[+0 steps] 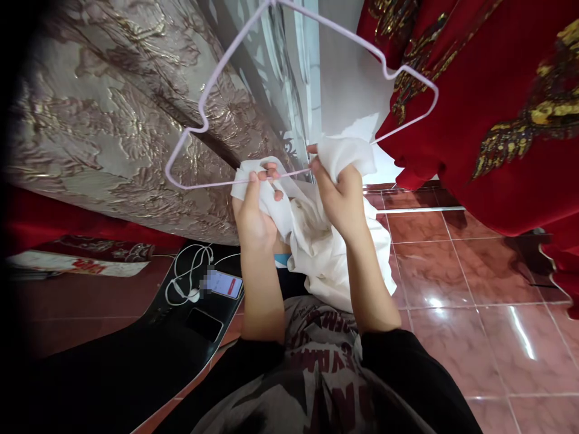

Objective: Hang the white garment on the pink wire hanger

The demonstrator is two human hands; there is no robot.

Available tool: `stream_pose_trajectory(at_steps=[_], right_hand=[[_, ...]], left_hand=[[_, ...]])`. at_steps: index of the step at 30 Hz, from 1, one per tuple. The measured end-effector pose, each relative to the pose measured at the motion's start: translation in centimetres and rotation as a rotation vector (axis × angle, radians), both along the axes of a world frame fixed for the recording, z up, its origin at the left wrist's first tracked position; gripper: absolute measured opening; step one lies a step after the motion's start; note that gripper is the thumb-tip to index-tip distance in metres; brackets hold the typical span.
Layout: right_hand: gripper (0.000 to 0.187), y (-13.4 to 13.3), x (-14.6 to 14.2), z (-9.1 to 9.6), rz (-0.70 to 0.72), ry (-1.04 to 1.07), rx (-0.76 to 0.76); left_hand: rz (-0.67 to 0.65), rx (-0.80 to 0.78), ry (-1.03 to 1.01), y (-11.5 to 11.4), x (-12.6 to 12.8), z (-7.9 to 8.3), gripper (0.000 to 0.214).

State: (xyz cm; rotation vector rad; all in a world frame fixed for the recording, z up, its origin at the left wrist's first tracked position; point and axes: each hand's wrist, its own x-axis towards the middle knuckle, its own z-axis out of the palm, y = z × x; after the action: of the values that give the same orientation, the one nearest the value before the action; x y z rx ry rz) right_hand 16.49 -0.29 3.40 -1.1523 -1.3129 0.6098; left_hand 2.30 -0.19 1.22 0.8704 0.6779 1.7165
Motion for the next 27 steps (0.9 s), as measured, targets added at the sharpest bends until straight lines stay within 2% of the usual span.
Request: stream_pose_trajectory(at_steps=[3, 6, 9, 13, 15, 17, 19, 23, 25, 27], right_hand=[[0.025, 0.3, -0.7, -1.6, -0.138, 0.121, 0.101], [0.027, 0.4, -0.9, -2.0, -0.142, 0.129, 0.130], [0.032, 0.6, -0.7, -1.9, -0.135, 0.116, 0.126], [0.033, 0.7, -0.5, -2.1, -0.136, 0.124, 0.121], [0.033, 0.7, -0.5, -2.2, -0.130, 0.120, 0.127], [0.033, 0.7, -0.5, -2.2, -0.127, 0.100, 0.134], [0.034, 0.7, -0.5, -2.1, -0.130, 0.079, 0.143], [0.035, 0.6, -0.4, -2.2, -0.153, 0.076, 0.141], [0.034, 0.5, -0.3, -2.3, -0.160, 0.083, 0.138], [0.032, 0.5, -0.2, -2.3, -0.157, 0.097, 0.140]], left_hand=[[-0.019, -0.097, 0.077, -0.6, -0.3, -0.2, 0.022], [0.025, -0.147, 0.156, -1.2, -1.4, -0.1, 0.034], [0.050, -0.216, 0.292, -1.6, -4.1, -0.5, 0.027], [0.063, -0.325, 0.488, -1.8, -8.7, -1.8, 0.016], [0.097, -0.347, 0.418, -1.6, -10.5, -2.2, 0.010], [0.117, -0.331, 0.289, -1.0, -11.7, -2.0, 0.024], [0.094, -0.295, 0.176, -0.2, -12.4, -1.1, 0.031], [0.038, -0.198, -0.047, 1.5, -12.6, 2.2, 0.027], [0.023, -0.197, -0.074, 2.0, -12.4, 3.8, 0.030], [0.066, -0.212, -0.072, 2.0, -12.1, 5.1, 0.030]])
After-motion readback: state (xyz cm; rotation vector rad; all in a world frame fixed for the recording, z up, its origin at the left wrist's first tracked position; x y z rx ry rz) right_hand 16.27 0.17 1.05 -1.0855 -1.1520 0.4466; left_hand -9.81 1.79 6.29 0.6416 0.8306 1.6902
